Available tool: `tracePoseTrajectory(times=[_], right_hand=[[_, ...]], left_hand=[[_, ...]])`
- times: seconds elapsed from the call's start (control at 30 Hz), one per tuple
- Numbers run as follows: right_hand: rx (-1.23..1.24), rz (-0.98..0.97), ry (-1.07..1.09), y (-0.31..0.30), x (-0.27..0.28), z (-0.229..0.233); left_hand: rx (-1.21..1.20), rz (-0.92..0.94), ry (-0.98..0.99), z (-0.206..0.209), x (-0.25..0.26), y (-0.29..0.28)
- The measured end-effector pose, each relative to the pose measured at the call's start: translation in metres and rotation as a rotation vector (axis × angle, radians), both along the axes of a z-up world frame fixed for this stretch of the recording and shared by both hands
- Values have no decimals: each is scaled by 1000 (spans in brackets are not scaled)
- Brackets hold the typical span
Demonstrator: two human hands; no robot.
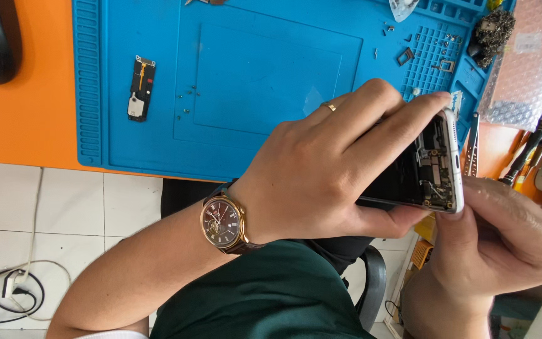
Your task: The person disassembles a smartphone on a blue work mat, using a metal prying tool to remove the back cover and internal components. They carefully separate the back panel, disconnect internal parts, and place them on the mat.
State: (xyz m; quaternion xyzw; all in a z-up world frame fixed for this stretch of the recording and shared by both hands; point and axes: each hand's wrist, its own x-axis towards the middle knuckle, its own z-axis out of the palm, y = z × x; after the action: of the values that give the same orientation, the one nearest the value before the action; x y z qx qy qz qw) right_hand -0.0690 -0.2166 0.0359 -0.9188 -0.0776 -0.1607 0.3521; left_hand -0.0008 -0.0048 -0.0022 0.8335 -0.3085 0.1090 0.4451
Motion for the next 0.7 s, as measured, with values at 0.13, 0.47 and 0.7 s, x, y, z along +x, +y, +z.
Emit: tracePoseTrajectory(times=[0.13, 0.47, 0.7], right_hand=[[-4, 46, -20, -8, -1, -2], [-70, 49, -105, -7, -3, -7], [-118, 3, -151, -6, -10, -9]], left_hand=[[-34, -7, 33, -3, -1, 0], [-15, 61, 0, -1, -2, 1], [-5, 32, 22, 1, -1, 3]])
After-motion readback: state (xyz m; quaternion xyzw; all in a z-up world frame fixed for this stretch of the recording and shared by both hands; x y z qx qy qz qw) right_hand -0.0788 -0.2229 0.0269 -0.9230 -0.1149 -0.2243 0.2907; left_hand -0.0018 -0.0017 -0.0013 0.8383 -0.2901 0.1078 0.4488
